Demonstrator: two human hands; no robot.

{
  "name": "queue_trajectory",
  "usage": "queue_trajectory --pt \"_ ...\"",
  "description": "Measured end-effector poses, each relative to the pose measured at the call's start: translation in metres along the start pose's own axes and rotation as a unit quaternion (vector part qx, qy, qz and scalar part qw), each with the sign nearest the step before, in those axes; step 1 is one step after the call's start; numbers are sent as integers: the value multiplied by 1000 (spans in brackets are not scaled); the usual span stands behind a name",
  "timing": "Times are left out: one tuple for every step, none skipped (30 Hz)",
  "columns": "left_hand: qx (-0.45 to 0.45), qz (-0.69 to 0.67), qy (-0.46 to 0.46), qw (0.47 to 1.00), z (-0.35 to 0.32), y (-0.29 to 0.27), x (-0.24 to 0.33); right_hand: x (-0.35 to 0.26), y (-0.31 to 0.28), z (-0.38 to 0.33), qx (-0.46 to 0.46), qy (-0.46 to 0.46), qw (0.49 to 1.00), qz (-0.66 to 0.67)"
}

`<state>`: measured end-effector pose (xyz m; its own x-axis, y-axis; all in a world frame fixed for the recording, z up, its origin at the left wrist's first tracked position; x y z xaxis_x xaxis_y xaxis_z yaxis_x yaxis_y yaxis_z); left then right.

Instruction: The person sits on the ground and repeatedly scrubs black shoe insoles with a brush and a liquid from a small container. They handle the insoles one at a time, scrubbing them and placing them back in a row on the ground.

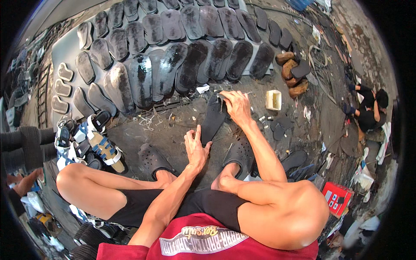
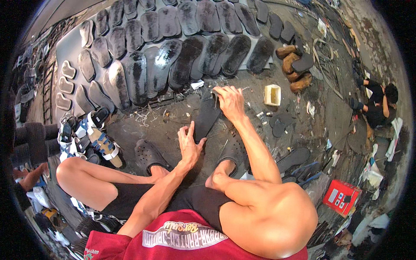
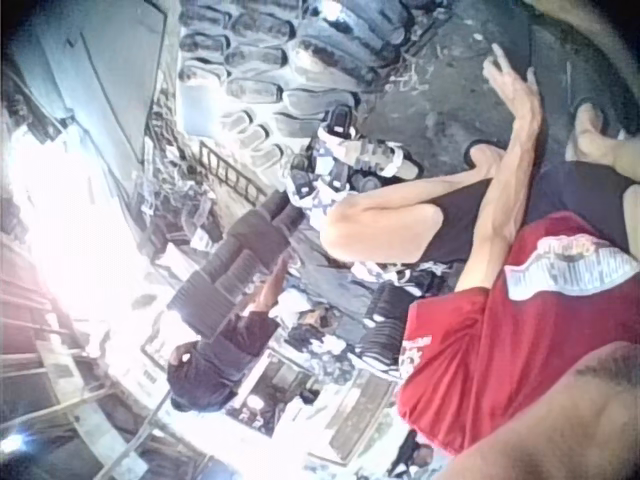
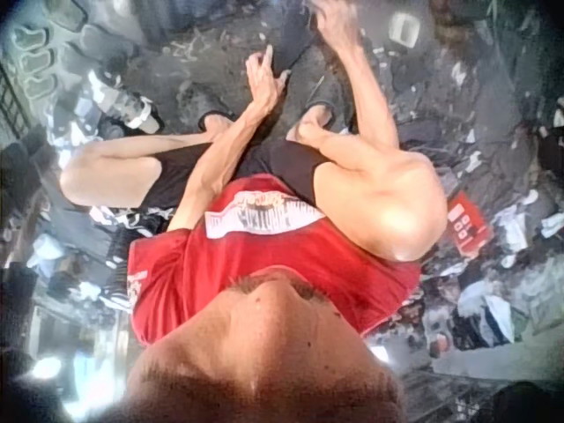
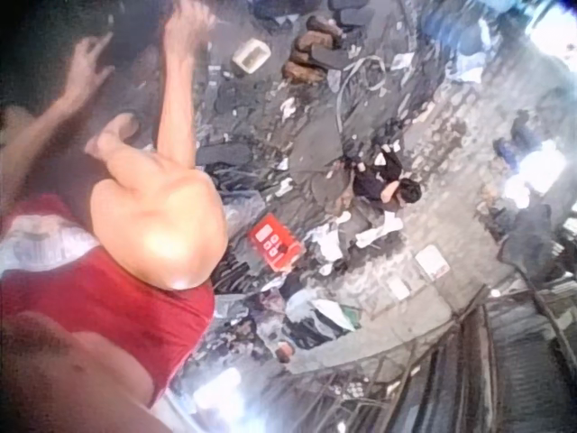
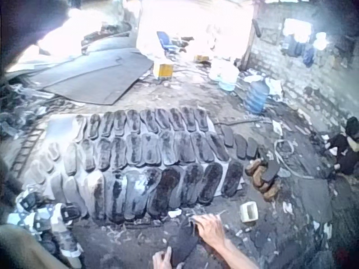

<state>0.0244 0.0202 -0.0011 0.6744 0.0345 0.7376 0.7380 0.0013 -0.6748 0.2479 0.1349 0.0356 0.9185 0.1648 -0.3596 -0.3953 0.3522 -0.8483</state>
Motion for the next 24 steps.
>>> queue_trajectory --pt "-13 -14 -8 1000 1 -5 1 -3 1 -9 -5 3 1000 -5" --pt "-26 -28 -16 999 3 -9 3 -5 -1 -20 -9 6 1000 -10" --pt "8 -54 -9 998 4 -14 6 -13 -2 -33 -16 9 1000 -11" --pt "13 -68 -32 997 4 -13 -6 -27 -5 -46 -29 14 999 -28" --pt "19 -83 -56 995 5 -11 -20 -42 -6 -66 -34 -2 999 -24" --pt "23 -102 -79 991 6 -9 -28 -55 -10 -88 -40 -19 999 -25" --pt "33 -117 -59 991 11 -11 -29 -69 -12 -109 -48 -29 998 -9" --pt "25 -120 -66 990 13 -12 -31 -82 -13 -127 -56 -40 998 7" --pt "18 -124 -72 990 16 -13 -33 -93 -12 -141 -72 -68 995 19" --pt "11 -128 -78 989 18 -14 -35 -103 -13 -146 -88 -96 991 31" --pt "13 -131 -74 988 17 -14 -34 -105 -16 -147 -109 -64 989 81" --pt "17 -134 -68 988 17 -14 -33 -105 -21 -132 -80 24 989 122" --pt "22 -136 -65 988 16 -15 -32 -101 -26 -111 -54 109 979 164" --pt "25 -137 -63 988 12 -14 -31 -93 -29 -93 -30 197 959 204" --pt "-3 -130 -60 990 8 -11 -34 -84 -29 -73 8 226 959 172" --pt "6 -95 -37 995 4 -10 -29 -64 -18 -64 14 235 965 113" --pt "15 -66 -9 998 -1 -7 -17 -42 -5 -59 44 209 976 45" --pt "26 -32 16 999 -6 -6 -12 -32 4 -48 35 185 982 -5" --pt "-4 -38 -4 999 -9 -6 -16 -34 7 -33 40 138 990 -6" --pt "4 -46 1 999 -10 -5 -18 -38 9 -23 45 91 995 -8" --pt "11 -55 5 998 -10 -4 -20 -43 16 -20 16 34 999 8" --pt "17 -64 10 998 -11 -3 -21 -48 20 -20 -9 -22 999 38" --pt "24 -53 5 998 -14 -2 -22 -53 20 -26 -60 -52 994 74" --pt "14 -61 -9 998 -13 -2 -20 -57 18 -29 -110 -83 984 110"
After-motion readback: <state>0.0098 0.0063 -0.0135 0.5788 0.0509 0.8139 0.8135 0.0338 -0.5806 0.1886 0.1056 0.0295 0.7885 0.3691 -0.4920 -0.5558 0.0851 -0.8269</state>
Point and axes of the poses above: each hand's wrist, its own z-axis towards the middle knuckle, its own y-axis out of the palm, x = y × z, the point moved 2 cm from there along z, towards the middle knuckle, and after that the axes turned 12 degrees about x, right-handed, at the moved point
